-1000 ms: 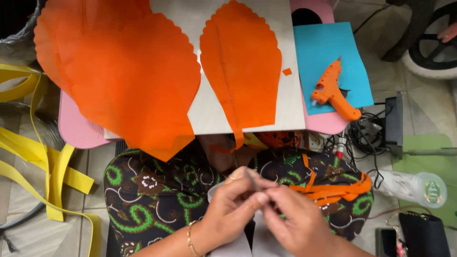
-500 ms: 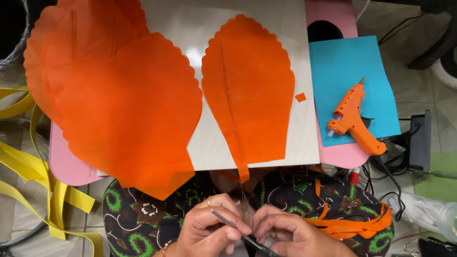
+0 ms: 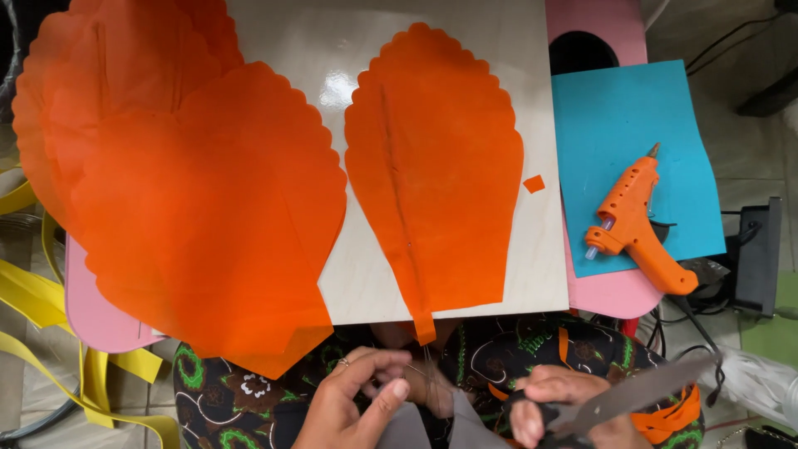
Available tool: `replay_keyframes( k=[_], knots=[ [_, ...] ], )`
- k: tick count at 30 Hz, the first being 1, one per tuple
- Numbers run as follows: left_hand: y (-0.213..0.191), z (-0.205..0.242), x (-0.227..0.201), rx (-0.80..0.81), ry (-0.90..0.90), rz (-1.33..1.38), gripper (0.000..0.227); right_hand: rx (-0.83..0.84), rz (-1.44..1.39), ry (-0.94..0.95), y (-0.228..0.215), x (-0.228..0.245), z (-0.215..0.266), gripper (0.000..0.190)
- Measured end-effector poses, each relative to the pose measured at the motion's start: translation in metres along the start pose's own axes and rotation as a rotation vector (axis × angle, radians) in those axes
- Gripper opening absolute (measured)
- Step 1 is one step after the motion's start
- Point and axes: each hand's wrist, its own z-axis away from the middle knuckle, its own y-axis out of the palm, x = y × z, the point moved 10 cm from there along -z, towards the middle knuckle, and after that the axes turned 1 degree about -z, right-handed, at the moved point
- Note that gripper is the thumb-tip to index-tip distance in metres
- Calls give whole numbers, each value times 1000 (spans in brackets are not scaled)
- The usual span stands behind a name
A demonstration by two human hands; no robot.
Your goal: Applying hot glue to orange fabric pieces, folding them along a central line, and trimming the edges with scissors.
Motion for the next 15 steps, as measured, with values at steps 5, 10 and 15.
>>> replay_keyframes(
  k=[5,10,15],
  knots=[
    [17,-8,19,186,-115,-172,74,25,-23,58,-18,9,1,73],
    [28,-19,16,158,-38,-59,61,-212,185,150,-60,8,31,40],
    [26,-22,1,98,41,6,42,-373,198,205,-68,13,43,38]
  ],
)
